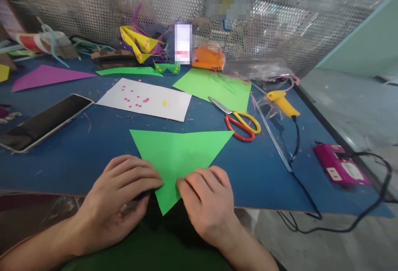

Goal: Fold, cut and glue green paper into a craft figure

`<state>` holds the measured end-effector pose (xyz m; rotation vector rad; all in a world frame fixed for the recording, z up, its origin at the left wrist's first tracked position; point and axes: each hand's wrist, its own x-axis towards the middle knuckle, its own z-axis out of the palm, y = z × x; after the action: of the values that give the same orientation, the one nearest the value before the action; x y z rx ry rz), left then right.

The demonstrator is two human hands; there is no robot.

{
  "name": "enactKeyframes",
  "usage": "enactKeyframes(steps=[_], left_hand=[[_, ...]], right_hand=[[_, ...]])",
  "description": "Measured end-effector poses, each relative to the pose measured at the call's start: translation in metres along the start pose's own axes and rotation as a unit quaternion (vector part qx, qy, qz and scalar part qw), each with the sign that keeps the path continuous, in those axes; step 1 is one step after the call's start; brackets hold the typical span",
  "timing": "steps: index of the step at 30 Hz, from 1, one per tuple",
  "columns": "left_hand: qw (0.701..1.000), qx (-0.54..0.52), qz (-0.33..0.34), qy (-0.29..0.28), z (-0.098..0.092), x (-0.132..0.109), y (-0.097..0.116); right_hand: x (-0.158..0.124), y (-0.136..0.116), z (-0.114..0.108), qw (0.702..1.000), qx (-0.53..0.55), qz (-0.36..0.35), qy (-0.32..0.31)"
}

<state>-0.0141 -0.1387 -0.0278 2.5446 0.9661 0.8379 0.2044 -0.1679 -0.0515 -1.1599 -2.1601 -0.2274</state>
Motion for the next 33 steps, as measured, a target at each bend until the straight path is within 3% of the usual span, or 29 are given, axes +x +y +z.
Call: enactKeyframes(steps=[12,18,33], left_hand=[[1.000,0.013,-0.002,0.005,0.010,-0.001,-0.012],[0.999,0.022,-0.035,-0.001,0.011,0.000,-0.012],[0.996,0.026,-0.081,-0.011,0.009,0.009,-0.010]], right_hand=[[-0.001,-0.001,0.001,0.993,0.070,0.092,-0.022],[-0.004,0.000,0.001,0.982,0.086,0.163,-0.044],[-0.001,-0.001,0.002,0.974,0.073,0.195,-0.086]])
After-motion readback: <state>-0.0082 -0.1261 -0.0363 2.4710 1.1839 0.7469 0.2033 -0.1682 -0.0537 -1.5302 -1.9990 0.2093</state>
